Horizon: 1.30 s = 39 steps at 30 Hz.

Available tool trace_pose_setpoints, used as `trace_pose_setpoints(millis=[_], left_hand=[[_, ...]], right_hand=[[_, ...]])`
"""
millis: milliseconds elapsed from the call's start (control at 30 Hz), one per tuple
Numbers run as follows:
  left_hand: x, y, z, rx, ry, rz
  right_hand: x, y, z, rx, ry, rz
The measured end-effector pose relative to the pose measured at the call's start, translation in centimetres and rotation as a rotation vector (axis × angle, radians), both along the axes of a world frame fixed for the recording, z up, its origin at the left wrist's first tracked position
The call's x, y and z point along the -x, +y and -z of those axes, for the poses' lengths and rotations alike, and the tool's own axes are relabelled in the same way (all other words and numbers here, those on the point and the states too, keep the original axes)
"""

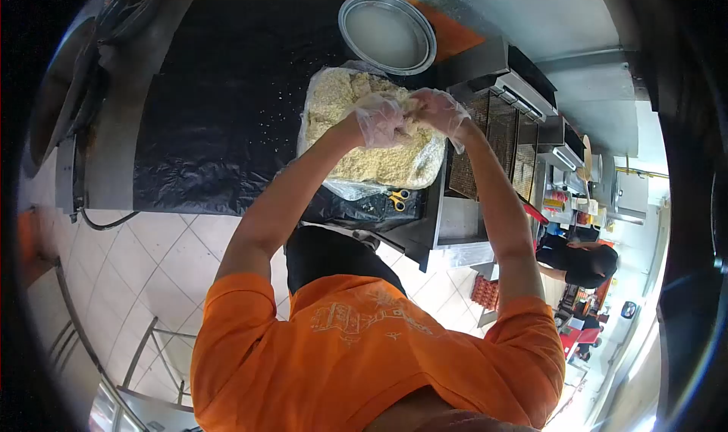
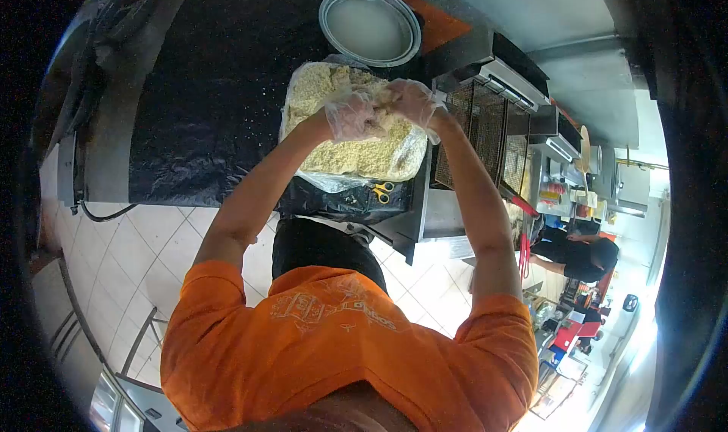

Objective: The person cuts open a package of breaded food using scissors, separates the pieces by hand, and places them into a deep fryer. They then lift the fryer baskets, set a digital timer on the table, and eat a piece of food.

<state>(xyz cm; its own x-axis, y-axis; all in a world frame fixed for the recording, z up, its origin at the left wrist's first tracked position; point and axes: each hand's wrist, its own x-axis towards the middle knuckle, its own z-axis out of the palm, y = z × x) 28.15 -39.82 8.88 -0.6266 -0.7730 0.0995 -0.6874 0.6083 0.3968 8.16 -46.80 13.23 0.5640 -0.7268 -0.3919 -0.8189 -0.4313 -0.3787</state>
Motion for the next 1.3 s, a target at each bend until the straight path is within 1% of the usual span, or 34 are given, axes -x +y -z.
trace_pose_setpoints(millis=[33,67,100,133,167,200,233,267,300,333,367,400,433,467,500,567,600,633,700,733,800,833,900,933,1000,1033,1100,1133,1233,1267,1300], left_hand=[[0.0,0.1,-0.3,-0.140,-0.025,-0.033],[0.1,0.0,0.1,-0.138,-0.020,-0.035],[0.3,0.1,1.1,-0.085,0.073,-0.068],[0.6,0.2,2.2,-0.031,0.165,-0.101],[0.9,0.2,3.5,-0.031,0.165,-0.101],[1.1,0.1,5.1,0.082,0.190,-0.096],[1.1,-0.3,6.9,0.198,0.209,-0.095],[1.7,-0.9,9.8,0.202,0.202,-0.102],[2.6,-1.5,13.2,-0.041,0.584,-0.097],[3.0,-1.7,14.9,-0.294,0.964,-0.089],[1.9,-0.9,12.1,-0.297,0.963,-0.093],[-0.1,0.5,6.4,-0.180,0.525,-0.124],[-1.1,1.5,3.2,-0.061,0.087,-0.145],[-1.2,1.5,3.8,-0.065,0.084,-0.142],[-1.1,1.3,4.8,-0.034,0.120,-0.141],[-1.1,1.5,4.7,-0.003,0.154,-0.136],[-1.1,1.6,4.2,-0.021,0.106,-0.140],[-1.2,1.7,3.5,-0.038,0.058,-0.145],[-1.4,2.0,2.3,-0.034,0.067,-0.157],[-1.5,2.2,2.0,-0.033,0.076,-0.168],[-0.7,1.4,4.8,-0.030,0.096,-0.196],[-0.3,1.1,5.8,-0.024,0.117,-0.220],[-0.5,1.6,4.9,0.029,0.148,-0.196],[-0.8,1.7,4.5,0.081,0.176,-0.175],[-0.8,1.5,5.2,0.088,0.203,-0.196],[-0.9,1.6,5.1,0.090,0.230,-0.214],[-1.2,1.7,4.8,0.060,0.187,-0.198],[-1.6,1.8,4.4,0.028,0.142,-0.177],[-2.2,2.3,3.5,0.028,0.141,-0.160],[-2.2,2.3,3.7,0.027,0.143,-0.161],[-2.3,2.3,4.0,0.085,0.116,-0.142]], right_hand=[[1.2,-0.2,1.8,0.052,-0.099,0.049],[1.5,-0.1,2.3,0.106,-0.198,0.098],[1.9,0.2,2.9,0.106,-0.193,0.098],[1.7,1.3,3.1,0.249,0.024,-0.026],[1.4,1.9,3.2,0.390,0.241,-0.151],[5.9,-0.3,10.4,0.422,0.549,-0.299],[5.9,0.0,9.7,0.431,0.541,-0.304],[5.9,1.4,8.4,0.509,0.405,-0.263],[5.5,2.3,7.2,0.578,0.271,-0.219],[5.1,1.9,6.6,0.347,0.485,-0.030],[5.4,1.6,6.8,0.343,0.483,-0.033],[6.2,1.5,7.0,0.439,0.435,-0.036],[6.5,1.7,7.0,0.535,0.388,-0.037],[6.4,1.8,6.0,0.492,0.237,0.007],[6.9,1.4,6.6,0.489,0.236,0.011],[8.3,-0.1,8.7,0.379,0.552,0.120],[9.0,-0.2,9.9,0.481,0.575,0.033],[8.1,0.1,9.0,0.484,0.574,0.034],[4.0,1.9,5.6,0.480,0.781,-0.032],[3.0,2.7,5.0,0.481,0.779,-0.034],[1.9,3.8,4.5,0.657,0.839,-0.024],[2.1,3.5,4.9,0.658,0.841,-0.023],[2.4,2.1,6.0,0.604,0.918,0.029],[2.0,2.0,5.4,0.612,0.916,0.029],[1.3,1.8,4.1,0.512,0.957,0.020],[1.5,1.5,4.2,0.518,0.957,0.016],[2.5,0.7,4.7,0.533,0.754,0.251],[2.0,0.8,3.5,0.515,0.831,0.160],[3.9,0.1,3.4,0.459,0.827,0.087],[4.3,0.3,3.1,0.483,0.694,0.108],[4.5,0.4,3.0,0.484,0.695,0.107]])
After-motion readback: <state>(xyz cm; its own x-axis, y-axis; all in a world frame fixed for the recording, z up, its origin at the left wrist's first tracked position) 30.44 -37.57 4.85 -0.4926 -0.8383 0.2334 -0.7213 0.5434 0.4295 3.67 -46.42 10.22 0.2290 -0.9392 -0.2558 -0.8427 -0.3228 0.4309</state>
